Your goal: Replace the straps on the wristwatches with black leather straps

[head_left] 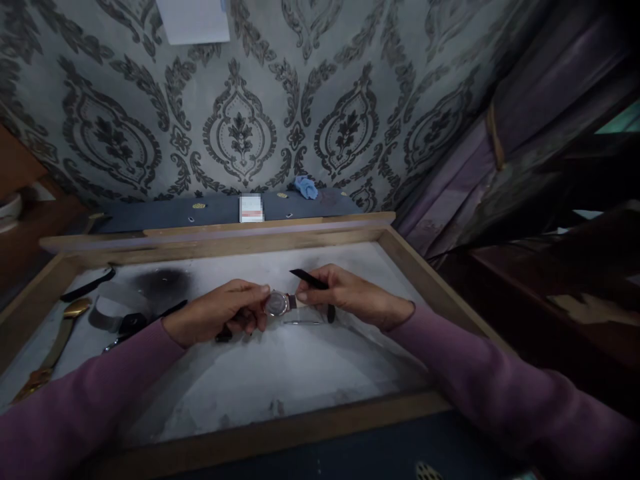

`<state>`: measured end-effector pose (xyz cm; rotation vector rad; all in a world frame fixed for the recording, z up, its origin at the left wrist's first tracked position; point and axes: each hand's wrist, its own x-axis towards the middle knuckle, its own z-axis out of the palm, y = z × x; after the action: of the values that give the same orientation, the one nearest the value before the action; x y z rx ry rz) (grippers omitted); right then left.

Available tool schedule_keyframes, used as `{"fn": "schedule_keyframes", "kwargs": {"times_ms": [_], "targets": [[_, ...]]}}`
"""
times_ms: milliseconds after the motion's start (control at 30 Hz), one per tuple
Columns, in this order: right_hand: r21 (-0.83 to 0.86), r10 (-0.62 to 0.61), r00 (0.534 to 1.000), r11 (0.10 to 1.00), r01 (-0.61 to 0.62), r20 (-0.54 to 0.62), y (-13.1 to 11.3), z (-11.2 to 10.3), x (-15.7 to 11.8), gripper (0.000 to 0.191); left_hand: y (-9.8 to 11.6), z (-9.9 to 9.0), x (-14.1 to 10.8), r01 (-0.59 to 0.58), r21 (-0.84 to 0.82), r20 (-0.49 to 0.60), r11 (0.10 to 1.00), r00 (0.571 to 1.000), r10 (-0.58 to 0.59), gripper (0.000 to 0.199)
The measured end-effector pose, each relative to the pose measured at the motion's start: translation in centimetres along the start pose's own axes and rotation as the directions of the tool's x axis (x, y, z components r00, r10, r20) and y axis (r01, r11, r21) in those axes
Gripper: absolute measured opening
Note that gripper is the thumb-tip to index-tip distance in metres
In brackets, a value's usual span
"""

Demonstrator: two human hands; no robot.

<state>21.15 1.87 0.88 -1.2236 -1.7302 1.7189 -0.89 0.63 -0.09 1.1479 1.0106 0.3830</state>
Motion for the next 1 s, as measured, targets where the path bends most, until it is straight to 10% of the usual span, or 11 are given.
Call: {"fn": "schedule_keyframes", "kwargs": {"times_ms": [200,467,1000], "targets": [[-0.258,-0.052,0.999,0.965,0.051,0.004,0.3,-0.8,0.6,0.024,0.0,-0.5,0.4,0.009,0.076,-0.047,0.997,0.999,-0.006,0.032],[-0.723,-0.137,0.982,0.691,-0.002,-0.134,0.8,-1.8,0.9,0.012,0.4,-1.0,0.2,-0.005,-0.204,-0.134,0.979,0.991,-0.023,0.048],[-0.822,-0.189,0.959,0.565,-0.07,-0.211,1.8,-2.2,1.3,0.016,1.4,-1.3,-0.5,-0.186,-0.242,-0.153,0.952,0.977,0.151,0.055]]}}
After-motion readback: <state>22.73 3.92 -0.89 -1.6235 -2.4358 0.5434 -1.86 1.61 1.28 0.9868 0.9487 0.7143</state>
